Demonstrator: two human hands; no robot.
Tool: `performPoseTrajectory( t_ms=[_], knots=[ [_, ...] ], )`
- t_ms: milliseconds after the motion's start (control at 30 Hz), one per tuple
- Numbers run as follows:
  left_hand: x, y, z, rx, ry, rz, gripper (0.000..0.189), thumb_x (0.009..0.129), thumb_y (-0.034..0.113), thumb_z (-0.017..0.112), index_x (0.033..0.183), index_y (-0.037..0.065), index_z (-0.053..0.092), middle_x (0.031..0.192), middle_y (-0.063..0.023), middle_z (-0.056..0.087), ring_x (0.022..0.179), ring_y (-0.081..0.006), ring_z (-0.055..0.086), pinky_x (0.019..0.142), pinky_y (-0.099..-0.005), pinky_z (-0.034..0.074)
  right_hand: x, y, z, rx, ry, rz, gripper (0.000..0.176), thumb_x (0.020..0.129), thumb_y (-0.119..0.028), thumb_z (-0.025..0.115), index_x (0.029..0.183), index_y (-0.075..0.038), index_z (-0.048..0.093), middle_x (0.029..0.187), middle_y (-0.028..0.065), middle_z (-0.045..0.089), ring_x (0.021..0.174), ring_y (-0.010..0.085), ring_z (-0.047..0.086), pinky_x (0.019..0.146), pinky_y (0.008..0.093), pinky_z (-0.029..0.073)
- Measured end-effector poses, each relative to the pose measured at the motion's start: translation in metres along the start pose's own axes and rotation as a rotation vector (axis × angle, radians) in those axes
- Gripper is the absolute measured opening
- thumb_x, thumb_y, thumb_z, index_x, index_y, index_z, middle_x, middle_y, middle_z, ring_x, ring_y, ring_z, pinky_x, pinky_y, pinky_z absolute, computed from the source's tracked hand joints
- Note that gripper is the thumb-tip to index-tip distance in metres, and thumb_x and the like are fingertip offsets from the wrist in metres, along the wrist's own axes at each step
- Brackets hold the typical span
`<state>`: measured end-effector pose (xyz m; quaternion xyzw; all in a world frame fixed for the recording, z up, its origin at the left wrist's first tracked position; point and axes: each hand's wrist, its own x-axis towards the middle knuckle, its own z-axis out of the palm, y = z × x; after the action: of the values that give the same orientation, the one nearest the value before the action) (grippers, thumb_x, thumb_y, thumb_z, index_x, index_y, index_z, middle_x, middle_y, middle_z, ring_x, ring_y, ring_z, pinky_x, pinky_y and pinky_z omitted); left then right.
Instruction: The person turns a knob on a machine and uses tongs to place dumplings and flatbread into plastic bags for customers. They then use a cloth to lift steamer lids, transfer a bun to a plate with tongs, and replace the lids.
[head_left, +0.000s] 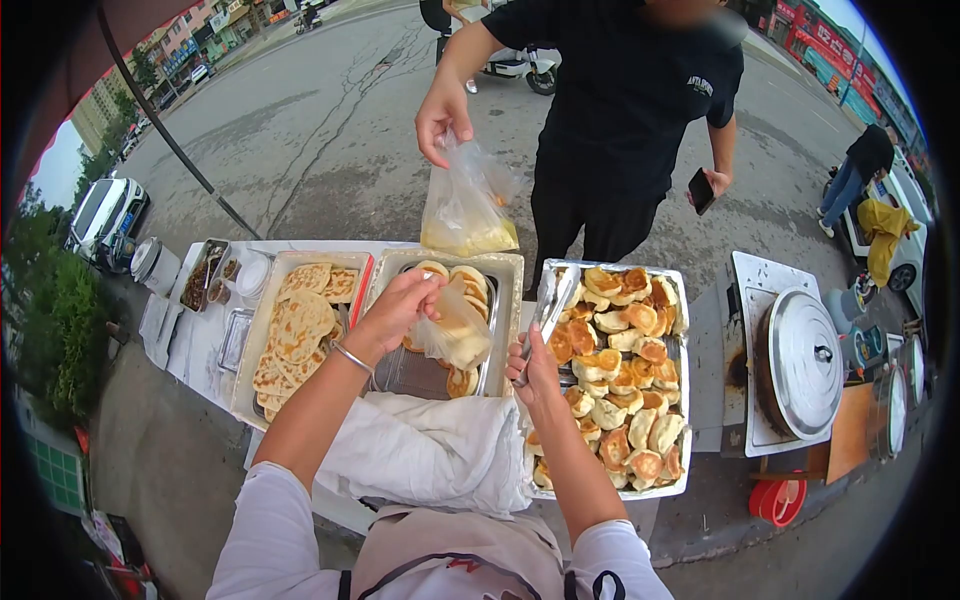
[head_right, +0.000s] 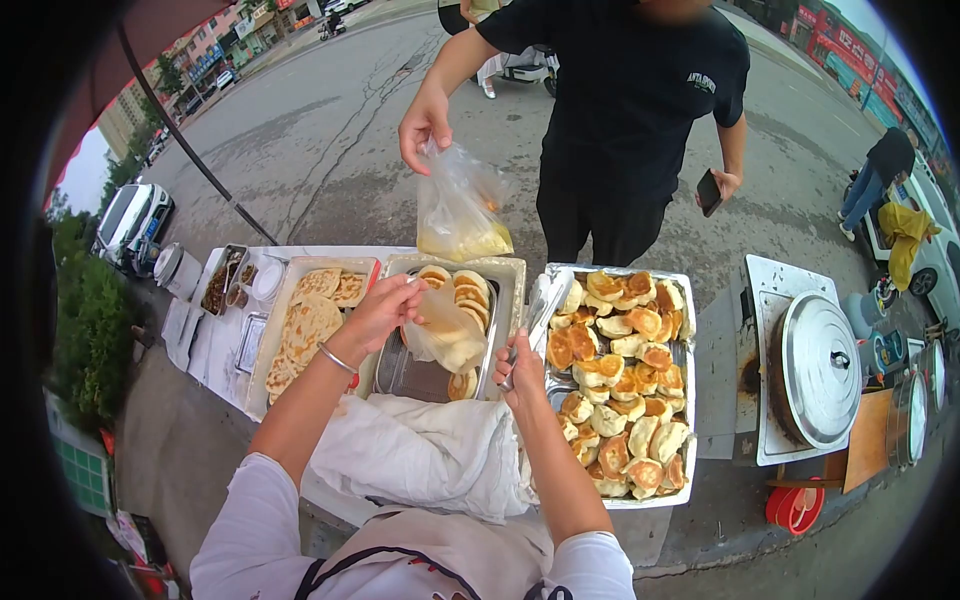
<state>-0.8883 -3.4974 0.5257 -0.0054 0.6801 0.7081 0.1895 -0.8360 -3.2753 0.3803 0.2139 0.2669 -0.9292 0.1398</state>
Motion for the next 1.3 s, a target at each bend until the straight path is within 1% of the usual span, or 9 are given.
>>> performPoseTrajectory(
  t_ms=[67,300,467,533,633,733,933,1133,1300],
  knots=[
    [0.01,0.004,0.006,0.071,-0.009,-0.017,0.025,0.101,0.02,0.048,0.109,-0.002,0.056,0.076,0.0019,0.047,0.067,-0.0079,0.048,0.069,-0.0259,0.049,-0.011,-0.003,-0.008,-0.004,0.019,-0.015,0.032,0.095,-0.04,0.061,0.096,-0.012,0.046,0.069,0.0019,0.049,0.048,0.007,0.039,0.042,0.0228,0.033],
    [0.051,0.018,0.017,0.222,-0.072,-0.008,0.026,0.102,0.02,0.042,0.113,0.0,0.054,0.074,0.0053,0.046,0.062,-0.0047,0.045,0.061,-0.0218,0.043,-0.062,-0.014,-0.027,-0.164,0.091,-0.059,0.025,0.096,-0.033,0.061,0.094,-0.011,0.047,0.067,0.0012,0.05,0.047,0.0069,0.039,0.041,0.0225,0.032],
    [0.066,0.031,0.019,0.205,-0.084,-0.031,0.024,0.101,0.017,0.043,0.114,-0.001,0.052,0.07,0.0065,0.04,0.056,-0.0034,0.037,0.053,-0.0203,0.034,-0.083,-0.02,-0.043,-0.322,0.085,0.013,0.04,0.101,-0.045,0.046,0.109,-0.006,0.048,0.068,0.0009,0.049,0.048,0.0074,0.041,0.04,0.0237,0.035],
    [0.071,0.035,0.014,0.189,-0.082,-0.031,0.022,0.1,0.018,0.046,0.111,0.0,0.053,0.069,0.007,0.037,0.055,-0.0032,0.032,0.052,-0.0202,0.029,-0.078,-0.017,-0.052,-0.393,0.102,-0.071,0.04,0.1,-0.044,0.047,0.111,-0.006,0.048,0.068,0.0005,0.049,0.048,0.0071,0.042,0.039,0.0233,0.036],
    [0.074,0.048,0.008,0.155,-0.091,-0.065,0.019,0.098,0.017,0.048,0.107,0.003,0.055,0.068,0.0073,0.037,0.055,-0.0032,0.033,0.052,-0.0201,0.03,-0.076,-0.022,-0.056,-0.413,0.087,-0.101,0.035,0.101,-0.04,0.049,0.109,-0.005,0.051,0.069,-0.0001,0.05,0.049,0.0066,0.044,0.039,0.0224,0.036],
    [0.082,0.055,0.0,0.205,-0.045,-0.008,0.022,0.096,0.017,0.047,0.106,-0.001,0.055,0.066,0.0074,0.038,0.055,-0.0046,0.035,0.053,-0.0216,0.032,-0.075,-0.023,-0.064,-0.407,0.065,-0.084,0.03,0.101,-0.034,0.05,0.107,-0.005,0.054,0.069,0.0001,0.051,0.048,0.0067,0.043,0.039,0.0227,0.035],
    [0.091,0.063,-0.002,0.378,0.111,0.119,0.009,0.093,0.014,0.054,0.099,0.007,0.055,0.072,0.0049,0.046,0.057,-0.0059,0.039,0.059,-0.0246,0.04,-0.078,-0.023,-0.076,-0.416,0.057,0.011,0.025,0.101,-0.029,0.05,0.109,-0.005,0.055,0.067,0.0001,0.052,0.047,0.0074,0.044,0.038,0.0238,0.035],
    [0.097,0.071,-0.002,0.523,0.322,0.373,0.025,0.086,0.01,0.057,0.109,0.004,0.049,0.085,-0.0013,0.057,0.074,-0.0088,0.051,0.063,-0.027,0.044,-0.055,-0.017,-0.05,-0.419,0.006,0.094,0.025,0.101,-0.028,0.049,0.107,-0.004,0.055,0.067,0.0005,0.051,0.048,0.0078,0.043,0.039,0.0241,0.034],
    [0.115,0.091,-0.018,0.542,0.523,0.423,0.031,0.085,0.009,0.056,0.113,0.003,0.045,0.087,-0.0032,0.058,0.079,-0.0106,0.054,0.067,-0.0259,0.045,-0.061,-0.018,-0.027,-0.448,-0.06,0.103,0.026,0.101,-0.028,0.049,0.108,-0.003,0.055,0.068,0.0006,0.052,0.049,0.0077,0.043,0.04,0.0234,0.035]
  ],
)
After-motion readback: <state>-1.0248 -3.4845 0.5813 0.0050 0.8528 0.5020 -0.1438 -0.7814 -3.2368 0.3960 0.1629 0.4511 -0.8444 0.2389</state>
